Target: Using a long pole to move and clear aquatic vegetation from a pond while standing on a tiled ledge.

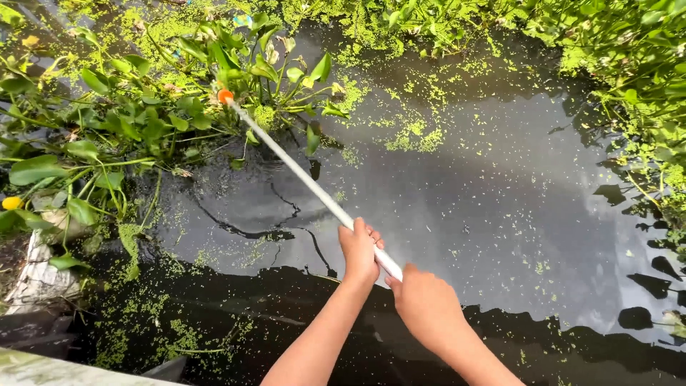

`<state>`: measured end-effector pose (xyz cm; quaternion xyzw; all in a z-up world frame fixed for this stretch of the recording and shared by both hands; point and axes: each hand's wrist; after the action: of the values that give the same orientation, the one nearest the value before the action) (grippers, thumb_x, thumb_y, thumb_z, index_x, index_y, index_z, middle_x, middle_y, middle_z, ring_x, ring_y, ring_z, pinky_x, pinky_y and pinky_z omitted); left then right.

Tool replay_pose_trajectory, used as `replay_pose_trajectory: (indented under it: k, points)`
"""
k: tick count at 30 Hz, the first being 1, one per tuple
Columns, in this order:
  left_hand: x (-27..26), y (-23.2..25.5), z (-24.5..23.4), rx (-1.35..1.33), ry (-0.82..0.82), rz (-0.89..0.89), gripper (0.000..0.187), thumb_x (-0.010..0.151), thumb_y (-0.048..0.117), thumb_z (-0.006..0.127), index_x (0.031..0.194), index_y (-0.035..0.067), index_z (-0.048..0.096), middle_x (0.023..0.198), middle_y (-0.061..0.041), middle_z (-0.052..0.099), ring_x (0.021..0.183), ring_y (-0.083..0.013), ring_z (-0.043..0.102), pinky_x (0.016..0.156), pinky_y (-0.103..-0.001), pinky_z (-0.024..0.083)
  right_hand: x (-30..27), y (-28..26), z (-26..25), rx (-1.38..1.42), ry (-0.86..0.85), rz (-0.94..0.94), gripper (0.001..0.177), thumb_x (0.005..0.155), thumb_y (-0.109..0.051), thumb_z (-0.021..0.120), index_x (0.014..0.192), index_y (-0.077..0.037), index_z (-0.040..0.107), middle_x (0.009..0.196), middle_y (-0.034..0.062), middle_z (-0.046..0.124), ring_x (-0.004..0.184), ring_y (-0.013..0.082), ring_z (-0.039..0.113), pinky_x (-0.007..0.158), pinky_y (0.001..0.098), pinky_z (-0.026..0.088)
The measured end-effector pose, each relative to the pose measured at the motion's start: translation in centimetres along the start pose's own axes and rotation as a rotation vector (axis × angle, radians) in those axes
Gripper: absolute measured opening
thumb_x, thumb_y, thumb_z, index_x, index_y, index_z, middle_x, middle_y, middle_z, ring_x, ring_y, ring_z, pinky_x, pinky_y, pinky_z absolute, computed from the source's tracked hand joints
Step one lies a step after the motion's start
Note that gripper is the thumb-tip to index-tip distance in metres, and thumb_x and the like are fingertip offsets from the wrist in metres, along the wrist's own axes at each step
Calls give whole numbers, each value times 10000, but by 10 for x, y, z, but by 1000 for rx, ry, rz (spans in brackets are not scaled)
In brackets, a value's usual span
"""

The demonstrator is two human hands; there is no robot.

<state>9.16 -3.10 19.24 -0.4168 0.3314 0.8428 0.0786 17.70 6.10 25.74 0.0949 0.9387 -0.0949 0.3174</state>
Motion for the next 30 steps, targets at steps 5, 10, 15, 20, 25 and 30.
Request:
replay_pose_trajectory:
  k: [5,10,15,20,25,30]
  points:
    - [1,-22,9,171,-141,-7,136,994,172,433,982,83,331,742,-45,360,552,-141,373,497,-314,384,-7,10,-4,150,-51,156,440,1084,-495,354,928,-119,521,692,33,602,596,245,493,603,375,407]
    - [46,-42,5,371,-188,-24,129,1025,199,424,1112,110,390,795,-31,388,556,-132,408,503,-307,421,15,1,12,336,-54,256,473,1072,-498,381,901,-86,537,763,50,612,650,245,521,620,378,417]
    - [102,-86,-16,532,-222,87,342,1034,177,465,1262,-63,380,806,-59,466,524,-123,555,424,-279,541,39,8,48,437,51,176,550,1052,-353,497,1163,158,667,896,316,736,859,380,779,623,451,630]
    - [124,-114,-24,564,-210,-41,473,1026,209,488,1340,-117,351,783,-78,498,524,-142,580,440,-303,563,44,15,59,534,22,258,549,1057,-328,495,1186,176,667,929,329,732,854,381,780,633,443,632]
    - [215,-155,-39,500,-77,-49,404,1009,194,506,1208,-153,449,634,-55,539,425,-142,551,379,-318,502,82,-2,68,347,-24,172,534,1065,-337,483,1165,153,671,944,302,734,918,366,768,649,450,636]
    - [214,-88,-44,459,12,17,311,972,190,525,833,-82,583,590,-80,509,428,-133,499,415,-329,453,138,-34,82,214,-73,28,390,1041,-207,499,1113,131,680,881,248,727,846,353,763,615,434,625]
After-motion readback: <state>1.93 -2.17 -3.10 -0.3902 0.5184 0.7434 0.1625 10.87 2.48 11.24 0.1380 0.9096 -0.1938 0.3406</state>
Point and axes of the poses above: each hand's wrist, its own x-axis towards the middle knuckle, its own z-axis out of the palm, y = z × x
